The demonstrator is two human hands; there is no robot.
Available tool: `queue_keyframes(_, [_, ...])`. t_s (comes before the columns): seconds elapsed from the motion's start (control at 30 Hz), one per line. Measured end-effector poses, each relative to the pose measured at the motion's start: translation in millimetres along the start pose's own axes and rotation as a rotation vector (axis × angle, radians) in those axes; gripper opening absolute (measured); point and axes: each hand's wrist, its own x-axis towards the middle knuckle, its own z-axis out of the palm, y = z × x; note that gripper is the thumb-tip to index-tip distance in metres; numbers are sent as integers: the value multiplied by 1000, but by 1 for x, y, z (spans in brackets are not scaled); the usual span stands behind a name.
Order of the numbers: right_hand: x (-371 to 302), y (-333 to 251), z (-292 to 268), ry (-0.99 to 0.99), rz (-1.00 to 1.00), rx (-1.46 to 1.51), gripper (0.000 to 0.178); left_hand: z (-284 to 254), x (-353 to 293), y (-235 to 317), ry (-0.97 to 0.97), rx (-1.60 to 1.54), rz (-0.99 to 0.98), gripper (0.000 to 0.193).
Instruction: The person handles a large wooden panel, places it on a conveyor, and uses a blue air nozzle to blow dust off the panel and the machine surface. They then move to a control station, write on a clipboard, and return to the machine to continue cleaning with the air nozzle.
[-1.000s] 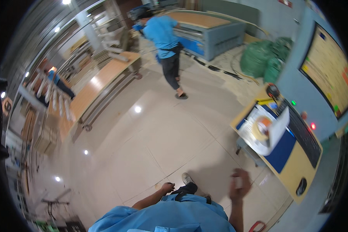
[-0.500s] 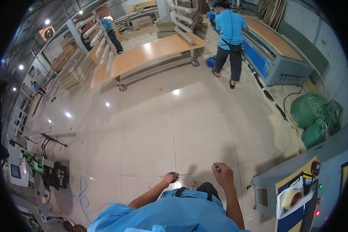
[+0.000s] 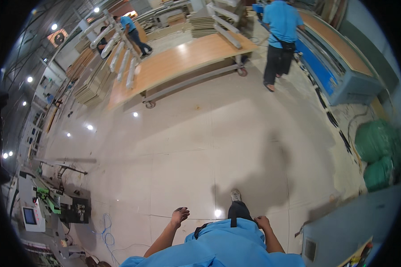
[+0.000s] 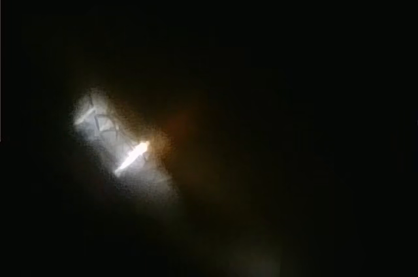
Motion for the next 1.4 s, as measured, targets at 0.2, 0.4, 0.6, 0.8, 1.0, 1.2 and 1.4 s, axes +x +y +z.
queue_keyframes(0.2, [154,-193,-29,-112,6,180,26,-53,20,27,176,-213,-48,42])
queue_keyframes(0.4, [299,-472,-10,-82,-191,167,24,-105,68,-29,288,-497,-299,41])
queue_keyframes(0.6, [372,-705,102,-114,-271,222,26,-250,174,35,160,278,-184,36])
queue_keyframes(0.8, [362,-838,255,-255,-182,80,33,-394,260,199,382,-701,-124,38])
queue_keyframes(1.0, [437,-985,365,-319,-100,5,34,-596,401,413,424,-603,167,40])
queue_keyframes(1.2, [544,-1252,456,-142,-268,33,39,-742,507,518,508,-505,117,46])
queue_keyframes(1.4, [538,-1643,512,329,-651,284,57,-868,629,636,319,-483,-80,44])
